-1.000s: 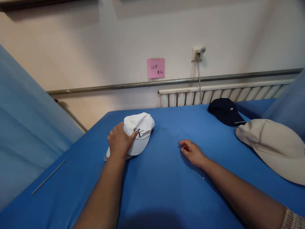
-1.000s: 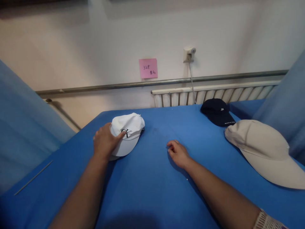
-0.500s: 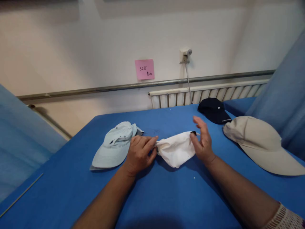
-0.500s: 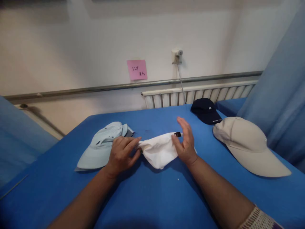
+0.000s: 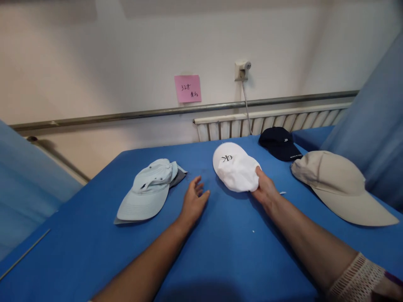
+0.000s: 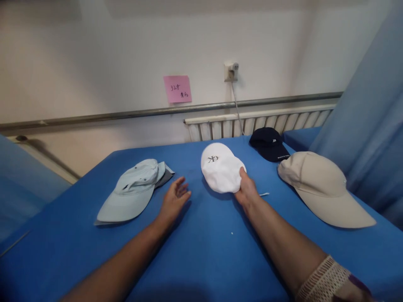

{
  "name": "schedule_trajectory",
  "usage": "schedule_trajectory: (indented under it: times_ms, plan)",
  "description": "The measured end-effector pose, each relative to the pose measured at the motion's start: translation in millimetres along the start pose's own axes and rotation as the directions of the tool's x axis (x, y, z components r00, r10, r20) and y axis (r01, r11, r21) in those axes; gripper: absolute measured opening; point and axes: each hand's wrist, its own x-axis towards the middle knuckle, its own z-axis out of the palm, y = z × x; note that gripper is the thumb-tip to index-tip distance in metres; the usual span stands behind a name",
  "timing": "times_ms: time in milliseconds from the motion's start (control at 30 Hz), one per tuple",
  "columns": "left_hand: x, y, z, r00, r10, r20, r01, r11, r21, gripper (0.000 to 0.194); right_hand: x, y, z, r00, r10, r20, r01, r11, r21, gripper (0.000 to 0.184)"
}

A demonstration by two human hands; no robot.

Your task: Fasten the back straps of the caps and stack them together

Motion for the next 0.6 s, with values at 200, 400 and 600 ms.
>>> schedule_trajectory:
  times_ms: [200, 400, 600]
  plan:
    - [8.0, -11.3, 22.3, 0.886, -0.382, 0.263, 0.463, 0.751, -0.471, 0.032, 5.1, 3.1, 1.3, 0.997, 0.070, 0.017, -0.071, 0.992, 0.106, 0.030]
    - [10.1, -6.6, 47.1, 0.701, -0.330, 0.632, 0.691, 0.531, -0.490, 0.020, -9.2, 19.5, 8.4, 0.978, 0.166, 0.125, -0.178, 0.979, 0.096, 0.030]
    - [27.2, -14.6, 32.7, 0.898, -0.379, 0.222, 0.418, 0.582, -0.698, 0.019, -3.1, 16.6, -1.3, 0.989, 0.144, 0.033, -0.143, 0.989, -0.028, 0.026]
